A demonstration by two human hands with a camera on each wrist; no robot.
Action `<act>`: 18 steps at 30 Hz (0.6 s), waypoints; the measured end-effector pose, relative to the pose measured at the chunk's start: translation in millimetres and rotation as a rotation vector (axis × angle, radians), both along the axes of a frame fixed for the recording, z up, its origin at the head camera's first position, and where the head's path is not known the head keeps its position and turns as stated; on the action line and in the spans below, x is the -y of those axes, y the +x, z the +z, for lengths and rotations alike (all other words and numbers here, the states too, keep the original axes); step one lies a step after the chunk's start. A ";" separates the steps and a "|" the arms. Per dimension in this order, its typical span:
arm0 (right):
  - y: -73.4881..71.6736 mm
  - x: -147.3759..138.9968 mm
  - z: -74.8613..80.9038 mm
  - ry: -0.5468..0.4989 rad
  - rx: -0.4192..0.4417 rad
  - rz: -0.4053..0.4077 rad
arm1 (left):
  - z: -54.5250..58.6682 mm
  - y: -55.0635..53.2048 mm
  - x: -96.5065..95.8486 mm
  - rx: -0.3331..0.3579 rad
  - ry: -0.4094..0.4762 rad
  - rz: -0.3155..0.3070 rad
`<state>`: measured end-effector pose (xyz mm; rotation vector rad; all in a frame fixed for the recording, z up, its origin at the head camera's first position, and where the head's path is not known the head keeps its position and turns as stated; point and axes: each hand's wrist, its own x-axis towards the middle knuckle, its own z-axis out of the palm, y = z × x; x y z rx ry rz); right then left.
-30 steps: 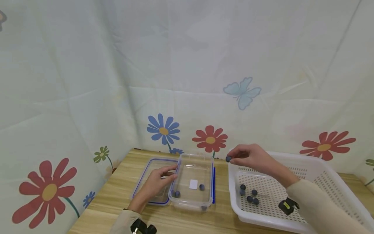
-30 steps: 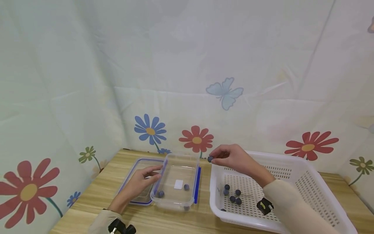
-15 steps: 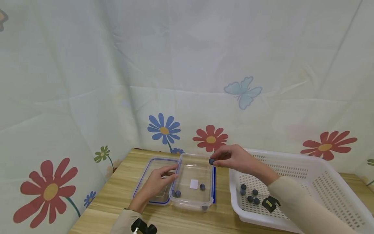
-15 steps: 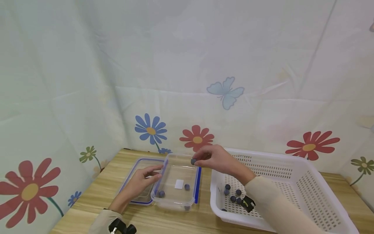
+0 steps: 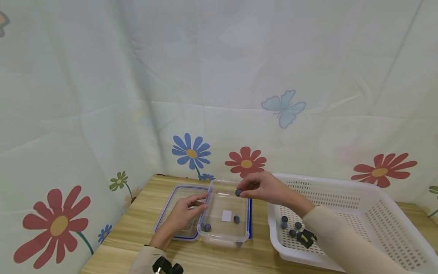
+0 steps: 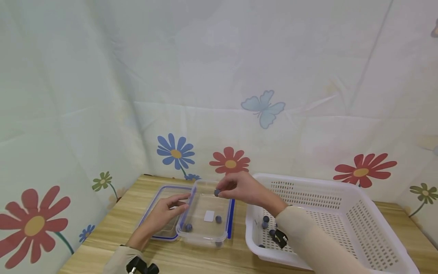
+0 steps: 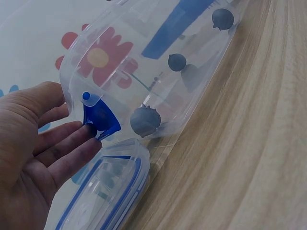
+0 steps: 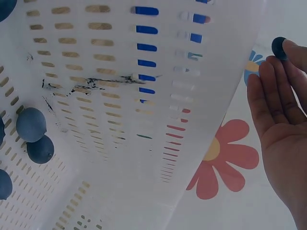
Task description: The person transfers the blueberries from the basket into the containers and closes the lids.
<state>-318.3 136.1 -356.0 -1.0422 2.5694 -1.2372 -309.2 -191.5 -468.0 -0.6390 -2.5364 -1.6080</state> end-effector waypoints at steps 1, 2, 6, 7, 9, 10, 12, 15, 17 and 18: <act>0.2 0.9 0.4 -0.001 0.006 0.003 | 0.2 0.2 0.3 -0.001 0.000 -0.002; 0.4 1.6 0.9 -0.002 0.013 0.007 | 0.3 0.3 0.6 -0.001 0.000 -0.002; 1.7 3.6 2.5 0.002 0.024 0.010 | 0.0 -0.4 0.9 -0.006 -0.004 -0.003; 1.9 3.7 2.8 0.003 0.021 0.009 | -0.1 -0.4 1.1 -0.016 -0.005 -0.007; 2.1 3.7 3.0 0.008 0.013 0.006 | -0.1 -0.5 1.2 -0.021 -0.004 -0.006; 2.1 3.4 2.9 0.012 0.009 0.004 | -0.1 -0.3 1.2 -0.023 -0.002 -0.007; 2.1 1.9 2.0 0.020 0.002 -0.003 | 0.0 0.0 0.9 -0.027 0.002 -0.013; 1.9 -3.2 -0.1 0.028 -0.015 -0.018 | 0.3 0.3 0.4 -0.025 0.008 -0.017; 1.4 -8.2 -1.4 0.028 -0.028 -0.027 | 1.0 0.7 0.1 -0.029 0.013 -0.021; 1.3 -10.9 -1.8 0.027 -0.033 -0.032 | 1.2 0.7 0.0 -0.028 0.013 -0.020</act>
